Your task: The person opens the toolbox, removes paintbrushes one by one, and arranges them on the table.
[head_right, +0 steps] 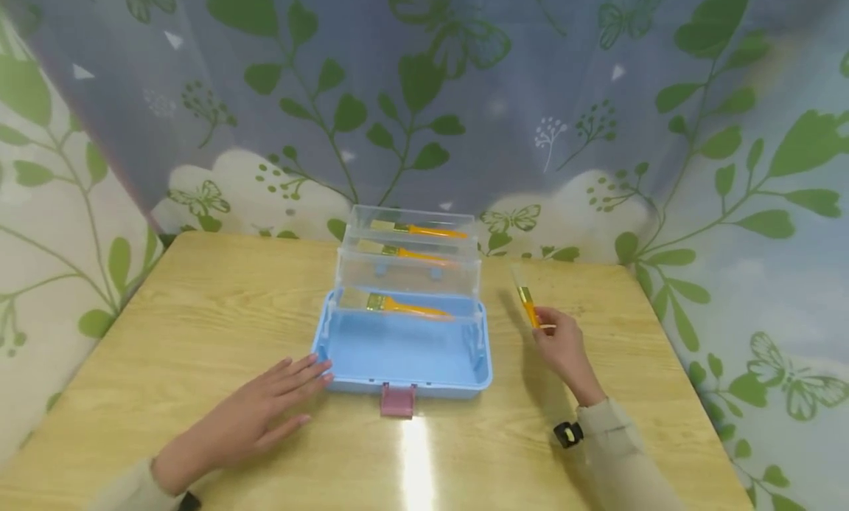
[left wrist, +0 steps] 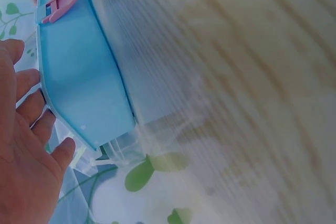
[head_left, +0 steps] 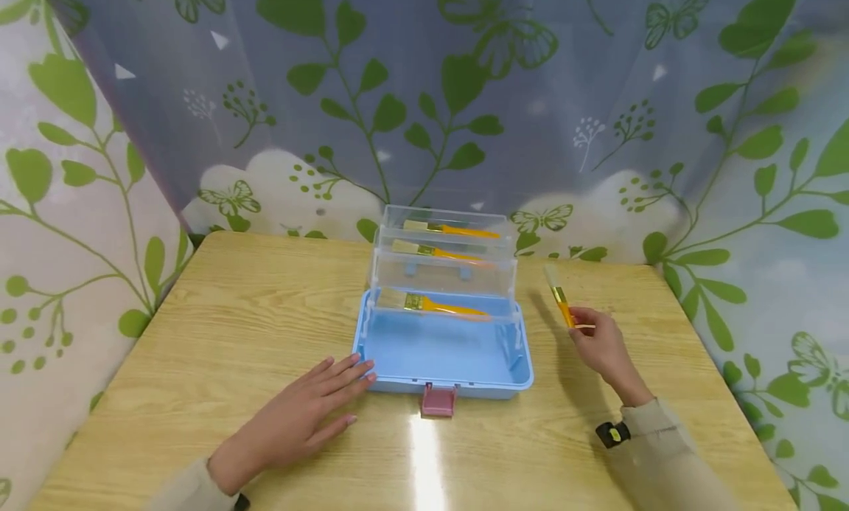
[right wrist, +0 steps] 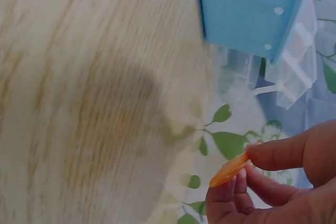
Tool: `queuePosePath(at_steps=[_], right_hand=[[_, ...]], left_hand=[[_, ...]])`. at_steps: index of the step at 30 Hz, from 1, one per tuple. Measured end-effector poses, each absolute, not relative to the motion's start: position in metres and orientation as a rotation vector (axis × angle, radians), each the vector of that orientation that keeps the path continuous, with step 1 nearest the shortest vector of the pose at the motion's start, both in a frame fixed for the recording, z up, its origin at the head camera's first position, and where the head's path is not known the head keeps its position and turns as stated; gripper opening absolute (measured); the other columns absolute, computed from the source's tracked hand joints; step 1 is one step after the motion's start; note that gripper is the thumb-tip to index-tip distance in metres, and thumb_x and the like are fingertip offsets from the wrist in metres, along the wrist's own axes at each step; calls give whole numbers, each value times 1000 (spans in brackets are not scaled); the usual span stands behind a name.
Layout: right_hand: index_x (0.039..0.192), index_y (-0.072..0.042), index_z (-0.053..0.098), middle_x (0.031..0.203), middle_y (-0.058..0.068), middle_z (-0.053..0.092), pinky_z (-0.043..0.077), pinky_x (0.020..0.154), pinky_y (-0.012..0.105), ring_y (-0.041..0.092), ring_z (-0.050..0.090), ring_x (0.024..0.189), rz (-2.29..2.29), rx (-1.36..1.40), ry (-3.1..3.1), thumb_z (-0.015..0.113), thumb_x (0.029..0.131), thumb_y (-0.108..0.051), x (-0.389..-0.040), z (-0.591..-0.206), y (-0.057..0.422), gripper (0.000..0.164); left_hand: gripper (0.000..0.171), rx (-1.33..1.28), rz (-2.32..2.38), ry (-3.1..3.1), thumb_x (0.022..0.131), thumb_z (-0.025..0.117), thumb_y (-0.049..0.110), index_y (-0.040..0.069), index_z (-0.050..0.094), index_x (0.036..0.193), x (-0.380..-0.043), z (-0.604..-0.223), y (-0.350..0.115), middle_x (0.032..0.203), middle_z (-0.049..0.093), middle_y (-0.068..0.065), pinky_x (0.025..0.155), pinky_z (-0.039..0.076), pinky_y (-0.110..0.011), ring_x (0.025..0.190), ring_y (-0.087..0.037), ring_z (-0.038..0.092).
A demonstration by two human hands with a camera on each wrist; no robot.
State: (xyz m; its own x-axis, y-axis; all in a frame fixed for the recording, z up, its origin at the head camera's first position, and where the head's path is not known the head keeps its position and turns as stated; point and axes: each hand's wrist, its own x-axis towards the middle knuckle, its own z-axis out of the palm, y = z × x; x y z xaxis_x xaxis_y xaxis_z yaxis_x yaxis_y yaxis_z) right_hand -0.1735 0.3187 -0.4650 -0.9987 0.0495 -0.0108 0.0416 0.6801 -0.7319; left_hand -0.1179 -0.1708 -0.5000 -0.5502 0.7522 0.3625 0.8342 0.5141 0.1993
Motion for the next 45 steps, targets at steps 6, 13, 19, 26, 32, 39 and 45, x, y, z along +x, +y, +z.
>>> queuePosePath(at_steps=[6, 13, 19, 26, 32, 39, 45], right_hand=[[137, 17, 50, 125, 38, 57, 56, 70, 27, 50, 61, 111, 1216, -164, -2967, 53, 97, 2, -186, -475, 322, 43], [127, 20, 58, 113, 35, 64, 60, 77, 40, 44, 65, 102, 1039, -138, -3084, 54, 89, 5, -185, -494, 313, 40], [121, 21, 59, 106, 34, 66, 58, 83, 52, 44, 66, 98, 949, -94, -3046, 56, 88, 5, -185, -491, 306, 37], [123, 24, 56, 111, 36, 65, 57, 89, 55, 47, 65, 102, 877, -120, -3069, 61, 90, 3, -187, -490, 303, 39], [125, 24, 54, 115, 37, 64, 57, 91, 55, 48, 65, 105, 856, -156, -3094, 63, 91, 1, -190, -492, 301, 42], [121, 23, 57, 110, 36, 67, 58, 86, 55, 47, 67, 101, 811, -125, -3068, 67, 90, 0, -191, -494, 300, 40], [122, 23, 57, 111, 39, 66, 58, 84, 57, 49, 66, 102, 810, -94, -3076, 69, 91, -4, -194, -491, 301, 43]], left_hand=[[57, -1329, -543, -2540, 105, 57, 32, 15, 41, 157, -116, -503, -166, 162, 40, -4, 129, 4, -29, 150, -26, 36], [57, -1322, -515, -2530, 104, 58, 32, 13, 43, 156, -102, -505, -170, 161, 42, -6, 128, 3, -27, 148, -28, 40], [57, -1315, -534, -2526, 104, 58, 31, 14, 43, 156, -101, -499, -170, 161, 42, -5, 129, 6, -29, 149, -26, 38], [56, -1324, -519, -2508, 105, 57, 32, 14, 43, 156, -104, -497, -169, 162, 40, -3, 129, 7, -29, 149, -26, 38], [54, -1323, -493, -2494, 106, 55, 33, 12, 45, 155, -105, -497, -169, 161, 43, -4, 129, 8, -30, 147, -27, 40], [56, -1325, -506, -2533, 105, 56, 33, 14, 43, 156, -110, -498, -171, 162, 40, -3, 129, 4, -28, 149, -26, 38], [58, -1323, -514, -2555, 103, 60, 32, 15, 43, 156, -115, -497, -171, 162, 41, -4, 128, 2, -26, 150, -25, 37]])
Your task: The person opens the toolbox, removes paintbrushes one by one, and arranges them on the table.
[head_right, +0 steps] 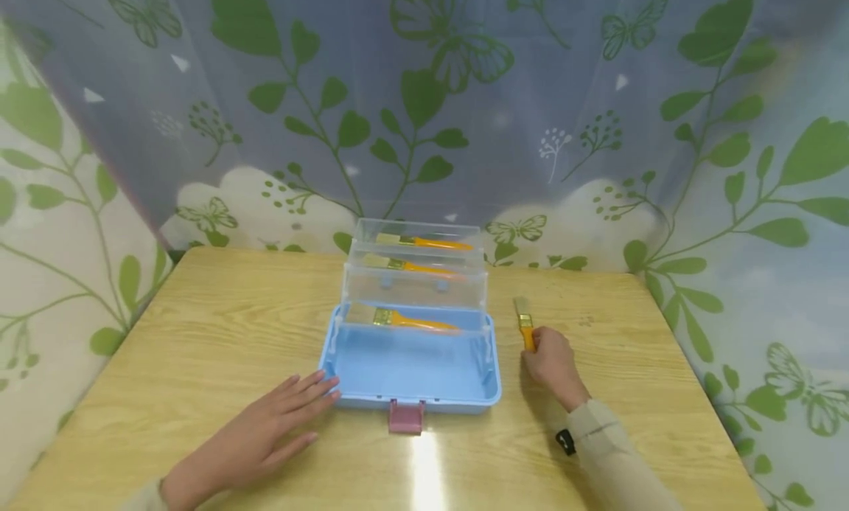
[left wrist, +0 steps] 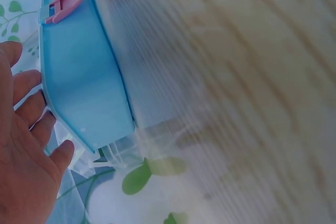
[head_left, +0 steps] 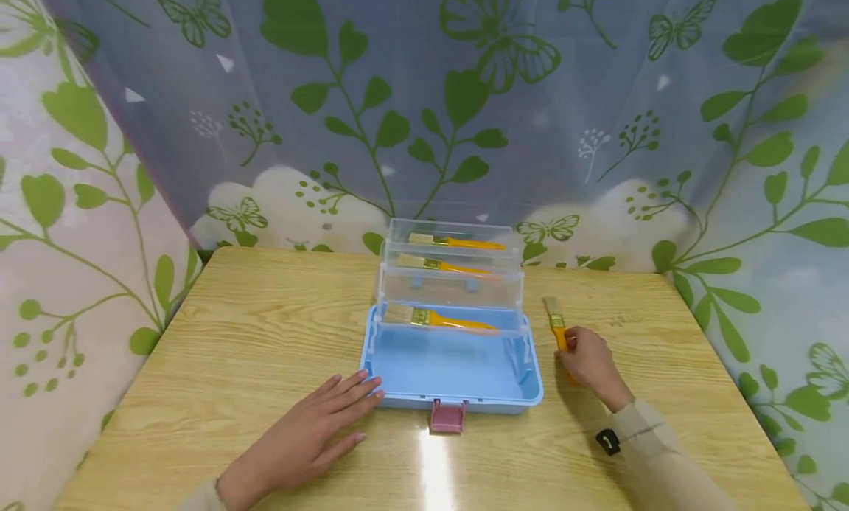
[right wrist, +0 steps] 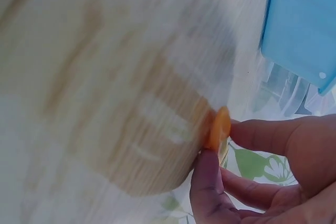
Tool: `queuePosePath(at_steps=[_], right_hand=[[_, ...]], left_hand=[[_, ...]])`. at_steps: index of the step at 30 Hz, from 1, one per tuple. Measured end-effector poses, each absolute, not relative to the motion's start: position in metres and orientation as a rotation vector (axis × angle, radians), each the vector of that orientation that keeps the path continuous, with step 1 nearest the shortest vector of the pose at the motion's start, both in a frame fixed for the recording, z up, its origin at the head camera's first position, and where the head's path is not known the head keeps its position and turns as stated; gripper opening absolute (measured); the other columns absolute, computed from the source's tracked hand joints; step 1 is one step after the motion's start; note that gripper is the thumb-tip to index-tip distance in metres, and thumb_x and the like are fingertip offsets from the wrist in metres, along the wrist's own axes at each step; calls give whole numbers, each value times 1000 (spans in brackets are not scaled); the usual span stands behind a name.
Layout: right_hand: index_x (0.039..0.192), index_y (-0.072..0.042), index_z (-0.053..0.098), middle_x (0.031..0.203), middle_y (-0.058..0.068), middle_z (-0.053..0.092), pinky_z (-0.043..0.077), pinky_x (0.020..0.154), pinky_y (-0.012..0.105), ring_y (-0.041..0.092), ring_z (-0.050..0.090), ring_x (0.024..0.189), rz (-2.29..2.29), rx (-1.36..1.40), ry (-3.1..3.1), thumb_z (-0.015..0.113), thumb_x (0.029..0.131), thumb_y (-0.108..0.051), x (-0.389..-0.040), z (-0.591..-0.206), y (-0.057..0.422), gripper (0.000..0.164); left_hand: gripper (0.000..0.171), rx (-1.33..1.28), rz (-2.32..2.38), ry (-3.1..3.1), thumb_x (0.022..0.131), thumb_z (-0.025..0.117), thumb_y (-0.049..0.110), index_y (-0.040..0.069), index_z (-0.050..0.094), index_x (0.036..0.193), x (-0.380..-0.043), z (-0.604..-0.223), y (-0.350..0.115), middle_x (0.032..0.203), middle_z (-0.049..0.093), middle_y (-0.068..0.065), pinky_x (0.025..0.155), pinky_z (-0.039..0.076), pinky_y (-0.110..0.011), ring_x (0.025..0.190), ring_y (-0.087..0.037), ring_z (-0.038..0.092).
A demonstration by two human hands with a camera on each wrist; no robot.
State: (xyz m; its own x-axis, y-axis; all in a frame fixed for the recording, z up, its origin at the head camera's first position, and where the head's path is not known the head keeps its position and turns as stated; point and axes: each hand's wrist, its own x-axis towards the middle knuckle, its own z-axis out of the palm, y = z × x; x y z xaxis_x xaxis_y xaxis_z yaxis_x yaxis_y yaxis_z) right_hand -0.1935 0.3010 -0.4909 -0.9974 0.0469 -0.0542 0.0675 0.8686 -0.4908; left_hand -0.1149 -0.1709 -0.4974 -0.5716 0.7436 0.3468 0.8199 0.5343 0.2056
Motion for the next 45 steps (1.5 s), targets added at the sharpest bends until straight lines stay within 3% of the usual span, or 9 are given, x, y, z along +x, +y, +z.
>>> queuePosePath(at_steps=[13, 21, 29, 32, 38, 45], right_hand=[[140, 18, 46, 127, 40, 57, 55, 83, 59, 51, 61, 106, -771, 41, 2992, 66, 99, -21, -185, -453, 294, 59], [143, 10, 50, 135, 34, 55, 51, 93, 63, 51, 56, 118, -989, -80, 3076, 68, 98, -14, -170, -415, 276, 54], [145, 3, 51, 148, 26, 49, 39, 110, 68, 48, 46, 136, -1222, -439, 3054, 72, 92, 2, -165, -406, 255, 57], [146, 1, 51, 150, 23, 49, 39, 113, 60, 41, 47, 138, -1356, -578, 2982, 72, 91, 5, -167, -407, 252, 59], [150, 4, 45, 149, 25, 51, 43, 113, 29, 15, 51, 139, -1734, -907, 2592, 71, 87, 14, -179, -408, 250, 68], [148, 12, 42, 148, 11, 57, 46, 110, 29, 14, 54, 137, -1884, -1064, 2297, 69, 86, 17, -195, -404, 242, 68]], left_hand=[[59, -1320, -518, -2592, 105, 58, 33, 17, 39, 158, -116, -503, -171, 164, 37, -2, 129, 3, -27, 152, -23, 33], [58, -1327, -519, -2584, 105, 56, 33, 18, 39, 158, -117, -502, -171, 164, 36, -1, 129, 4, -27, 152, -22, 33], [58, -1334, -535, -2580, 106, 55, 33, 18, 38, 159, -118, -504, -172, 163, 38, -3, 129, 3, -27, 152, -23, 32], [58, -1338, -532, -2565, 106, 55, 33, 18, 38, 159, -119, -504, -172, 162, 40, -4, 129, 4, -28, 152, -23, 32], [57, -1345, -525, -2547, 106, 54, 34, 17, 39, 158, -120, -505, -172, 162, 41, -4, 129, 3, -27, 152, -24, 34], [58, -1341, -531, -2553, 105, 57, 32, 17, 40, 158, -119, -504, -172, 162, 40, -3, 129, 6, -29, 151, -24, 34]])
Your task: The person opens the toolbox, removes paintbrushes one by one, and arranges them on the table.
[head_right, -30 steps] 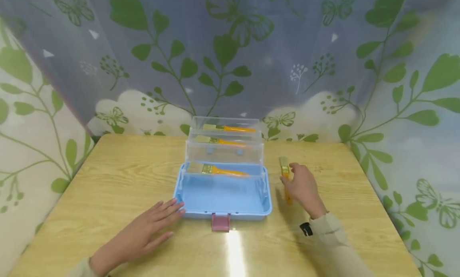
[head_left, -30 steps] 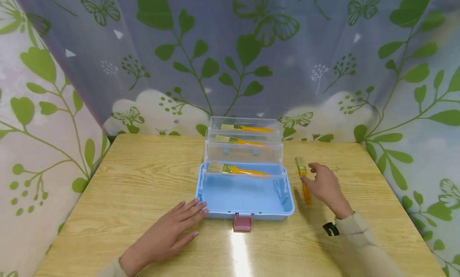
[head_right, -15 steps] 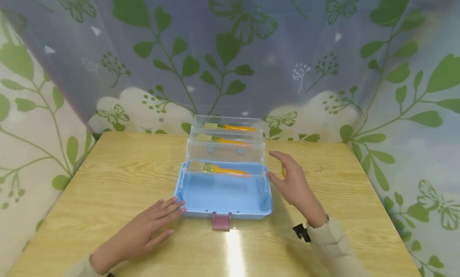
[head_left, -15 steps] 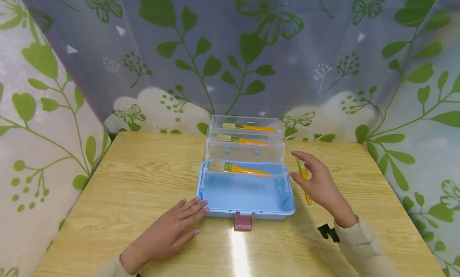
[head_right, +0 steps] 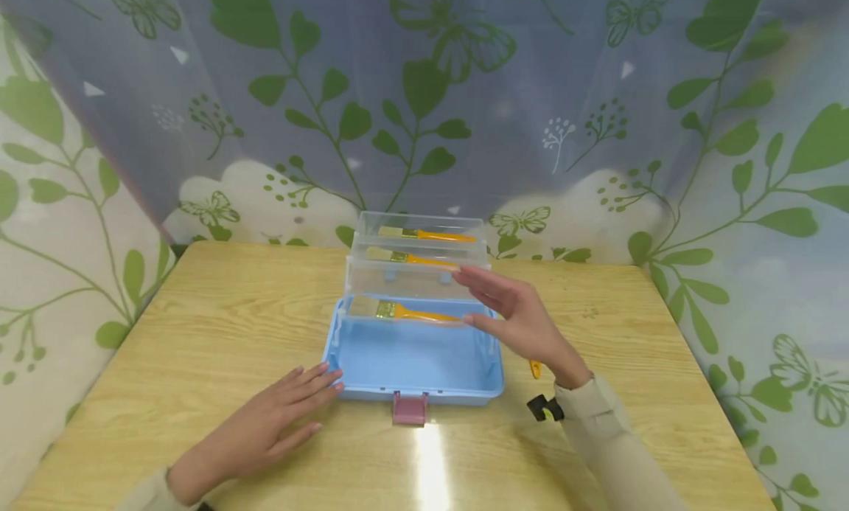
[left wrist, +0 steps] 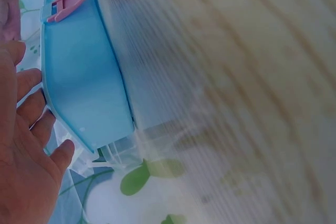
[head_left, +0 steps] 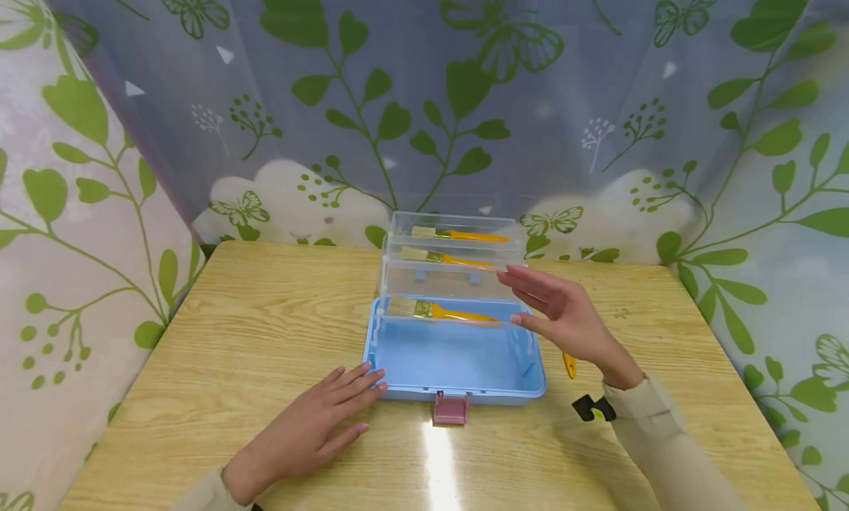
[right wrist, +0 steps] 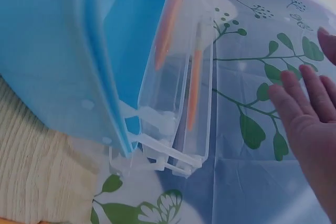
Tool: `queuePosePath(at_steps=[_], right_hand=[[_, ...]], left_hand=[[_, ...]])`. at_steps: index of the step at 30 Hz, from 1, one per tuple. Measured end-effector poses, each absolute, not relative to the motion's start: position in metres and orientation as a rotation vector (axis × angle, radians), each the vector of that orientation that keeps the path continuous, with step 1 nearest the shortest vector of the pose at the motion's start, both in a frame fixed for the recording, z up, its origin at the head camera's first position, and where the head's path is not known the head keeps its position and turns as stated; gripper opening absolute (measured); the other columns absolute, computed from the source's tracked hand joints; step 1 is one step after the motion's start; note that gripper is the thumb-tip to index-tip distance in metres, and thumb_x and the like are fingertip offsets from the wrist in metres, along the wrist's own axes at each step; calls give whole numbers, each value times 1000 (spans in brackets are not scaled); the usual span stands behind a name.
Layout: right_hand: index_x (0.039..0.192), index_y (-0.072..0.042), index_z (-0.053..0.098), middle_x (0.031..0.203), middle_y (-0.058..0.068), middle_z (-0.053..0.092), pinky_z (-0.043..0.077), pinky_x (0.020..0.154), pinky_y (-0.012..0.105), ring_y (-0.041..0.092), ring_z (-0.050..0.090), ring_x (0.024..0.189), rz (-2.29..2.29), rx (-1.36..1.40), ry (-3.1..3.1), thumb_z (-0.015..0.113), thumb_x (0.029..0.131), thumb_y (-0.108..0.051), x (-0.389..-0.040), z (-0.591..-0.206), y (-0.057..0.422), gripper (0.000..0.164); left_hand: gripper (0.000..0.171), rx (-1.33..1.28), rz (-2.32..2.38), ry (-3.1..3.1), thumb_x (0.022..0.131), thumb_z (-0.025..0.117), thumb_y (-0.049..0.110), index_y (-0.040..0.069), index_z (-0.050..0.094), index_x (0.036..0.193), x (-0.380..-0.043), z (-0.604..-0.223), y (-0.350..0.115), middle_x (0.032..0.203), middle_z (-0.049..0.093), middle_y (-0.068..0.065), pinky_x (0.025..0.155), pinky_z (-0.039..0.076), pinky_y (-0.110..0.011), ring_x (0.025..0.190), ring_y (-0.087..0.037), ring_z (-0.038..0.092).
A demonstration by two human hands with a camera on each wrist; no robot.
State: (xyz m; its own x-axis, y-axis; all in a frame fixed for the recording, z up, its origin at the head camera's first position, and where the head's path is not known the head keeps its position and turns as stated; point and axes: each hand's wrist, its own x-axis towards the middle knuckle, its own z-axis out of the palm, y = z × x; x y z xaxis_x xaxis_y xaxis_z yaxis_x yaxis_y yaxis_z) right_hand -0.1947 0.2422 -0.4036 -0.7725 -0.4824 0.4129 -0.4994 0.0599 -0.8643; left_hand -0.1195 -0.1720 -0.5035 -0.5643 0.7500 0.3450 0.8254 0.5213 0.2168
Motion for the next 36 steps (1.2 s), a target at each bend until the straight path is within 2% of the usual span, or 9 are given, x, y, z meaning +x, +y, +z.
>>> queuePosePath(at_steps=[8, 16, 21, 24, 27, 28, 31, 36], right_hand=[[144, 12, 48, 142, 8, 63, 50, 106, 34, 16, 59, 133, 1988, 1035, -2191, 69, 88, 14, -210, -404, 230, 60], [142, 14, 48, 140, 15, 63, 52, 105, 38, 20, 61, 130, 2037, 1053, -2206, 67, 91, 13, -222, -411, 221, 55], [141, 14, 50, 141, 25, 59, 53, 104, 39, 24, 61, 129, 2043, 1073, -2204, 66, 93, 11, -225, -412, 216, 51], [141, 14, 50, 140, 27, 59, 53, 104, 39, 23, 62, 129, 2036, 1075, -2190, 65, 93, 12, -227, -413, 215, 50], [141, 12, 51, 139, 19, 63, 54, 102, 39, 25, 63, 127, 2009, 1051, -2224, 65, 93, 11, -229, -414, 214, 50], [141, 11, 52, 138, 20, 63, 55, 102, 38, 27, 63, 127, 1999, 1041, -2244, 65, 94, 10, -230, -415, 214, 49], [141, 7, 54, 139, 16, 63, 56, 100, 36, 30, 63, 127, 1946, 1004, -2355, 65, 95, 7, -233, -415, 212, 48], [139, 3, 59, 140, 21, 61, 57, 99, 29, 35, 62, 126, 1827, 979, -2537, 63, 97, 6, -238, -418, 209, 43]], left_hand=[[57, -1342, -521, -2562, 105, 56, 33, 16, 40, 158, -119, -502, -171, 162, 40, -3, 129, 12, -34, 151, -23, 34], [58, -1346, -487, -2573, 105, 56, 33, 17, 40, 158, -118, -502, -171, 163, 39, -1, 128, 18, -38, 152, -22, 34], [58, -1340, -500, -2567, 105, 56, 33, 17, 40, 158, -119, -502, -171, 162, 40, -2, 128, 18, -38, 152, -22, 33], [57, -1339, -500, -2571, 106, 55, 33, 18, 39, 158, -119, -502, -171, 163, 40, -2, 126, 24, -43, 152, -22, 33], [57, -1338, -503, -2581, 106, 55, 33, 17, 40, 158, -119, -501, -172, 163, 40, -2, 122, 31, -49, 152, -22, 33], [57, -1338, -504, -2585, 106, 55, 33, 17, 40, 158, -119, -501, -172, 163, 40, -2, 121, 32, -50, 152, -22, 32], [57, -1333, -512, -2591, 105, 56, 32, 16, 41, 158, -119, -501, -173, 163, 40, -2, 123, 29, -47, 152, -22, 33], [59, -1328, -522, -2593, 103, 60, 29, 16, 41, 157, -119, -501, -173, 162, 40, -2, 124, 27, -45, 152, -22, 33]])
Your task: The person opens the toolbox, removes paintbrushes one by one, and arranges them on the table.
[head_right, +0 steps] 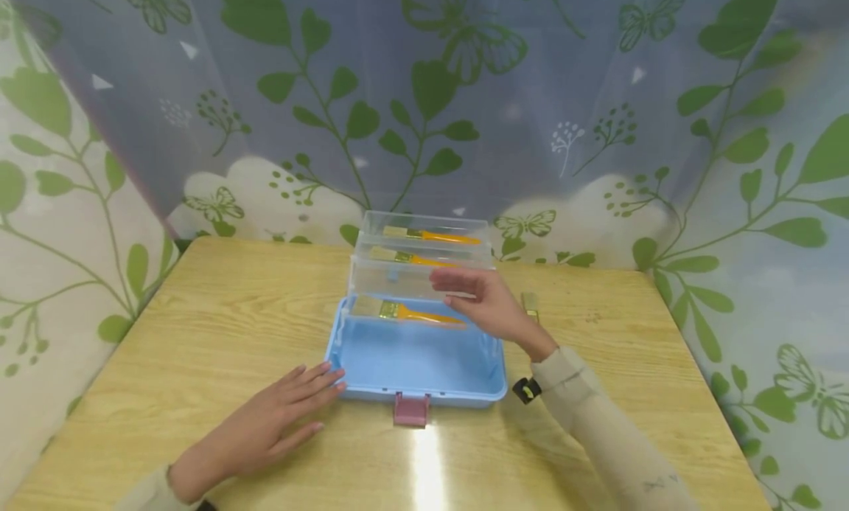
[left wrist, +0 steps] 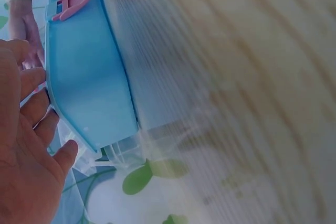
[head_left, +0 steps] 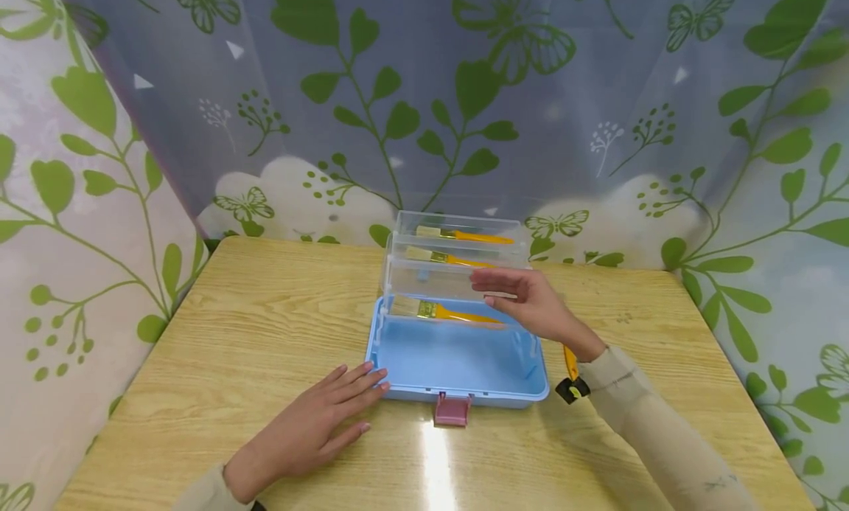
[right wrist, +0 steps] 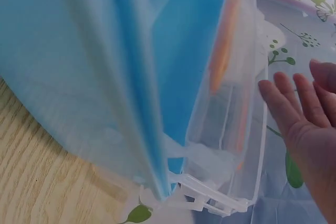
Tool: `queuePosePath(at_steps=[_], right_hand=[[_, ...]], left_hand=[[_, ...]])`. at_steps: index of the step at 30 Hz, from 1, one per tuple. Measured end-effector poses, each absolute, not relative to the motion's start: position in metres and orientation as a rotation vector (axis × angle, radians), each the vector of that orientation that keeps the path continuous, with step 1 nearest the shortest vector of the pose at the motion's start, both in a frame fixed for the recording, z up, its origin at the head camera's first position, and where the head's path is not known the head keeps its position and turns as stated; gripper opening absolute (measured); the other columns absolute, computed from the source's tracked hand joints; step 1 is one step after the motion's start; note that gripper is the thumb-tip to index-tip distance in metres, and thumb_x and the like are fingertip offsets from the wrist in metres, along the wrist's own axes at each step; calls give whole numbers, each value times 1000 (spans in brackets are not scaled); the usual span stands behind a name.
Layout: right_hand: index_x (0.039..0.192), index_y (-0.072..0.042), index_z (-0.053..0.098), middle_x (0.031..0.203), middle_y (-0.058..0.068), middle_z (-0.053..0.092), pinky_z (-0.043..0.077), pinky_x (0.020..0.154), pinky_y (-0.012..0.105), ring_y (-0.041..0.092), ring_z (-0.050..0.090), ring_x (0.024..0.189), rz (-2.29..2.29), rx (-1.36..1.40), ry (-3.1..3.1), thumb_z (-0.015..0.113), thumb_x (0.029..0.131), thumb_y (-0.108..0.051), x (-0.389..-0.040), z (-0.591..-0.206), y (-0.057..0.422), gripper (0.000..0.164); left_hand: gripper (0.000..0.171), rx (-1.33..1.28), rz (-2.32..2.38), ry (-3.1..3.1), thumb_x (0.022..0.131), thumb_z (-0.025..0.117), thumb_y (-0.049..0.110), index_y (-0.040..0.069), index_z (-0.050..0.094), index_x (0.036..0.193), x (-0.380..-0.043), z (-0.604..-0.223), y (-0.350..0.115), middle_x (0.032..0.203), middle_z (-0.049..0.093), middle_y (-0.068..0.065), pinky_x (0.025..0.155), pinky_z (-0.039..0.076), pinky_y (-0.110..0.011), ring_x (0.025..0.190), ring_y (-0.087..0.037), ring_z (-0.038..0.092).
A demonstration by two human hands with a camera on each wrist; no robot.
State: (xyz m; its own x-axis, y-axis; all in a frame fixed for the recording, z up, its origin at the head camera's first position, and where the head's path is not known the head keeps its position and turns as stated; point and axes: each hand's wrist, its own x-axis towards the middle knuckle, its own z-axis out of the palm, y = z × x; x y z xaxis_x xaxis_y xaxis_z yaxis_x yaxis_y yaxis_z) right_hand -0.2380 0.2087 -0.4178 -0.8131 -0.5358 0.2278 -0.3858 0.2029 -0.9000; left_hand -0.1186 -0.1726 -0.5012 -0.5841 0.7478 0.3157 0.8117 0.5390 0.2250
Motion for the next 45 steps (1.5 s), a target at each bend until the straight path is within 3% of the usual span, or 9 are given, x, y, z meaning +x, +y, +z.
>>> queuePosePath(at_steps=[10, 22, 34, 45], right_hand=[[138, 7, 59, 140, 25, 59, 55, 102, 40, 40, 61, 125, -1409, -879, 2440, 59, 97, 10, -245, -428, 195, 41], [136, 8, 60, 132, 25, 64, 58, 98, 45, 38, 65, 116, -1152, -901, 2519, 63, 97, 5, -245, -427, 186, 39], [131, 5, 65, 122, 18, 70, 60, 92, 40, 30, 67, 108, -1031, -908, 2518, 67, 96, 1, -254, -424, 176, 35], [115, 3, 73, 107, 13, 73, 61, 79, 32, 22, 68, 92, -912, -944, 2552, 66, 93, 4, -261, -419, 175, 23]], left_hand=[[61, -1329, -535, -2586, 101, 65, 27, 17, 42, 157, -119, -500, -172, 162, 41, -2, 117, 37, -54, 152, -22, 33], [59, -1334, -534, -2603, 104, 60, 31, 18, 41, 158, -118, -501, -174, 162, 41, -2, 118, 35, -54, 152, -21, 32], [55, -1350, -540, -2591, 106, 54, 33, 16, 41, 157, -121, -500, -176, 162, 41, -4, 117, 37, -55, 152, -23, 33], [54, -1343, -523, -2541, 106, 55, 33, 15, 44, 156, -118, -499, -175, 161, 42, -3, 116, 38, -53, 150, -23, 36]])
